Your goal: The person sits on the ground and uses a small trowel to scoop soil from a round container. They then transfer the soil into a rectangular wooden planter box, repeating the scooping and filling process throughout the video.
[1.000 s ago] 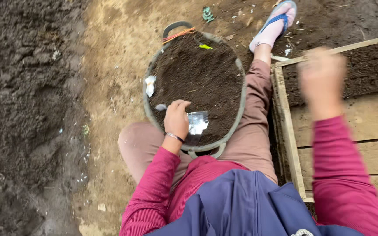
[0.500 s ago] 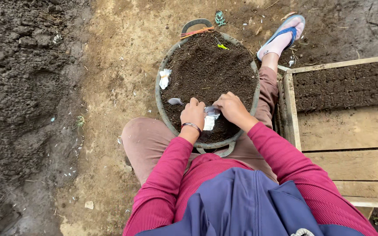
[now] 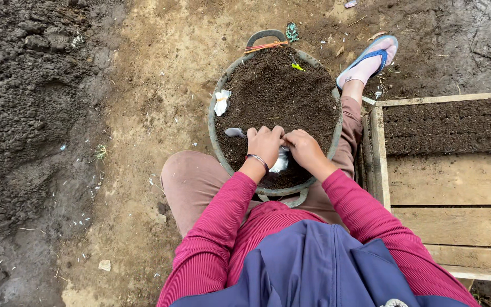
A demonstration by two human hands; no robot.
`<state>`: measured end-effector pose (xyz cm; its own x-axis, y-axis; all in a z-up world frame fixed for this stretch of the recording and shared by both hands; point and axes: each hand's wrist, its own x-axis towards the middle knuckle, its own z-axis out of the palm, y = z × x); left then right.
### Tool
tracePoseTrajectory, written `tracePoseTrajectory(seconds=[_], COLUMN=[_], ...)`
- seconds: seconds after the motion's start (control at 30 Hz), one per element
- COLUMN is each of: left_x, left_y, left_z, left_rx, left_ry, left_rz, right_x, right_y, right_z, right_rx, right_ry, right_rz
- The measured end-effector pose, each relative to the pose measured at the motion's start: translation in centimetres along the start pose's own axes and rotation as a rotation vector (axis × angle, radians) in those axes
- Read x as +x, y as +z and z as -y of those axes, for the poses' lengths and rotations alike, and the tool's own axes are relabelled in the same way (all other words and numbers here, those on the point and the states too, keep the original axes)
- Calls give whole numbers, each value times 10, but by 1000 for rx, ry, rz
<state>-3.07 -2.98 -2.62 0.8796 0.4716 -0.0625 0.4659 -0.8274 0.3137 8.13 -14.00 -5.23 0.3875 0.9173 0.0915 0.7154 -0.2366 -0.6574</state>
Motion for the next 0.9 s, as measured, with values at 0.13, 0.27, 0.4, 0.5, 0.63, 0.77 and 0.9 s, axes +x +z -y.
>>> tracePoseTrajectory(seconds=[0.13, 0.27, 0.4, 0.5, 0.63, 0.77, 0.9], left_x=[-3, 3, 4, 3, -6, -7, -5], left_y=[-8, 3, -2, -22, -49, -1, -13], left_z=[4, 24, 26, 20, -4, 15, 26], left_rx=[32, 29, 155, 320, 115, -54, -123], left_ry=[30, 128, 271, 178, 11, -160, -189], left_rz=[-52, -104, -45, 161, -114, -139, -258], right_x=[3, 10, 12, 6, 0, 0, 9], right_y=[-19, -30, -59, -61, -45, -21, -43], right_z=[24, 31, 46, 57, 62, 27, 15], right_rx=[64, 139, -240, -526, -446, -5, -110], right_ry=[90, 96, 18, -140, -433, -169, 23], right_rz=[40, 179, 364, 205, -350, 22, 64])
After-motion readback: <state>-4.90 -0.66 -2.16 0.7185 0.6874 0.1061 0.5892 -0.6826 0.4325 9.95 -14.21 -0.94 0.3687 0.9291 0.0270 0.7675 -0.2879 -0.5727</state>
